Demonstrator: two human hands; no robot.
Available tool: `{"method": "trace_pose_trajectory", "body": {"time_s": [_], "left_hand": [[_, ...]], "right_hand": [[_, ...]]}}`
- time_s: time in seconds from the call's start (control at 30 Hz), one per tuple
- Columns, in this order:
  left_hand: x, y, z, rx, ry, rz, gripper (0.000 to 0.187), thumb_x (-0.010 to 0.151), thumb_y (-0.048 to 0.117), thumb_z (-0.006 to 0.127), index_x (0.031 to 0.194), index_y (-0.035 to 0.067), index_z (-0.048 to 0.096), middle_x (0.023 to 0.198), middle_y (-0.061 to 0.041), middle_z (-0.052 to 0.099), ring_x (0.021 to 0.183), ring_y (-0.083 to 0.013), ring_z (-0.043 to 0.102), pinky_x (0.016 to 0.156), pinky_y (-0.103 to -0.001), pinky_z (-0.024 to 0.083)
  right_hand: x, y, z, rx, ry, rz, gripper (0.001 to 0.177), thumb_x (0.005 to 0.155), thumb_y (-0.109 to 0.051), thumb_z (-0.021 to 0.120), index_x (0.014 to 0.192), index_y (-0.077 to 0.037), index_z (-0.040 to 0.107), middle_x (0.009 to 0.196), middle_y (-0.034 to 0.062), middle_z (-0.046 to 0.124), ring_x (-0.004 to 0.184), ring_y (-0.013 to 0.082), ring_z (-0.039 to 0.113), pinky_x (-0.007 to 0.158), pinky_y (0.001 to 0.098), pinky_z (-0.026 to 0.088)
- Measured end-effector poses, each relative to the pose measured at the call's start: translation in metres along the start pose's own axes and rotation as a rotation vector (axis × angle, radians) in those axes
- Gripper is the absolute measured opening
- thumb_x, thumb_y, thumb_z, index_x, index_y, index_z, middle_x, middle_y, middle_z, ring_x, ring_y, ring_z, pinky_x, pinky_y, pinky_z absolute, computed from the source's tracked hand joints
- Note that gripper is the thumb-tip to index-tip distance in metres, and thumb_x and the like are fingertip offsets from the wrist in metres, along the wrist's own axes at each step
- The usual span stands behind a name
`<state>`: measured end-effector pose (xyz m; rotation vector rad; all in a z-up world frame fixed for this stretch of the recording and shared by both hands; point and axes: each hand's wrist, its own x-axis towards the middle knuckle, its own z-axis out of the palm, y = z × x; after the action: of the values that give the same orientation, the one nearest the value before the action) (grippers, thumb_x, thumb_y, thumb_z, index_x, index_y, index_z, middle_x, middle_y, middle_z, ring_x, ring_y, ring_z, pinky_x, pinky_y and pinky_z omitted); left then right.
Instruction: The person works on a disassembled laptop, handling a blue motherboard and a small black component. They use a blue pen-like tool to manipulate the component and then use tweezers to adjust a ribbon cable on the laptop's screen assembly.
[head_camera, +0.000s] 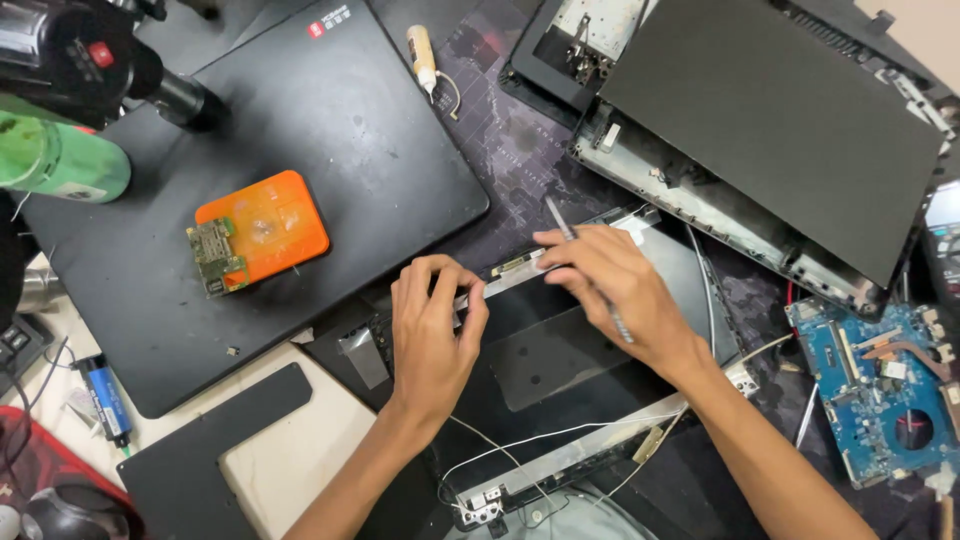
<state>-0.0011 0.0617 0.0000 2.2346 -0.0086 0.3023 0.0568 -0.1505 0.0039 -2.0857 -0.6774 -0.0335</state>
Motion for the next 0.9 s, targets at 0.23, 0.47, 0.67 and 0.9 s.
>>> {"method": "trace_pose_trajectory", "body": {"time_s": [0.23, 0.47, 0.67, 0.9], "left_hand": [[-0.017, -0.003, 0.007, 0.071, 0.025, 0.104, 0.013, 0.088, 0.003, 0.072, 0.098, 0.0, 0.065, 0.117, -0.017, 0.061, 0.108, -0.0364, 0.058, 0.094, -0.046, 0.045], [-0.023, 0.0, 0.002, 0.077, -0.017, 0.126, 0.014, 0.088, 0.002, 0.071, 0.1, 0.0, 0.064, 0.109, -0.014, 0.061, 0.102, -0.0333, 0.058, 0.091, -0.044, 0.045], [-0.025, 0.028, -0.013, 0.233, 0.045, 0.197, 0.016, 0.088, 0.005, 0.073, 0.101, 0.004, 0.066, 0.098, -0.01, 0.06, 0.095, -0.0302, 0.055, 0.085, -0.045, 0.041], [-0.029, 0.033, -0.022, 0.259, -0.015, 0.225, 0.015, 0.091, 0.005, 0.072, 0.104, 0.003, 0.065, 0.099, -0.011, 0.06, 0.092, -0.0294, 0.055, 0.082, -0.043, 0.042]], "right_hand": [[0.01, -0.015, -0.001, -0.276, -0.155, -0.131, 0.045, 0.082, -0.04, 0.081, 0.101, -0.005, 0.059, 0.097, 0.0036, 0.058, 0.102, 0.0266, 0.057, 0.101, 0.0468, 0.039], [0.01, -0.018, -0.004, -0.18, -0.23, -0.119, 0.052, 0.077, -0.043, 0.083, 0.092, -0.008, 0.048, 0.091, 0.0056, 0.047, 0.088, 0.0274, 0.05, 0.086, 0.0414, 0.038], [0.009, -0.029, -0.006, -0.112, -0.262, -0.058, 0.055, 0.077, -0.041, 0.085, 0.095, -0.006, 0.047, 0.092, 0.0061, 0.045, 0.08, 0.0257, 0.046, 0.084, 0.0378, 0.039], [0.002, -0.035, 0.004, -0.071, -0.234, -0.04, 0.052, 0.077, -0.031, 0.088, 0.102, -0.004, 0.052, 0.095, 0.0053, 0.046, 0.081, 0.0254, 0.044, 0.08, 0.0364, 0.04]]}}
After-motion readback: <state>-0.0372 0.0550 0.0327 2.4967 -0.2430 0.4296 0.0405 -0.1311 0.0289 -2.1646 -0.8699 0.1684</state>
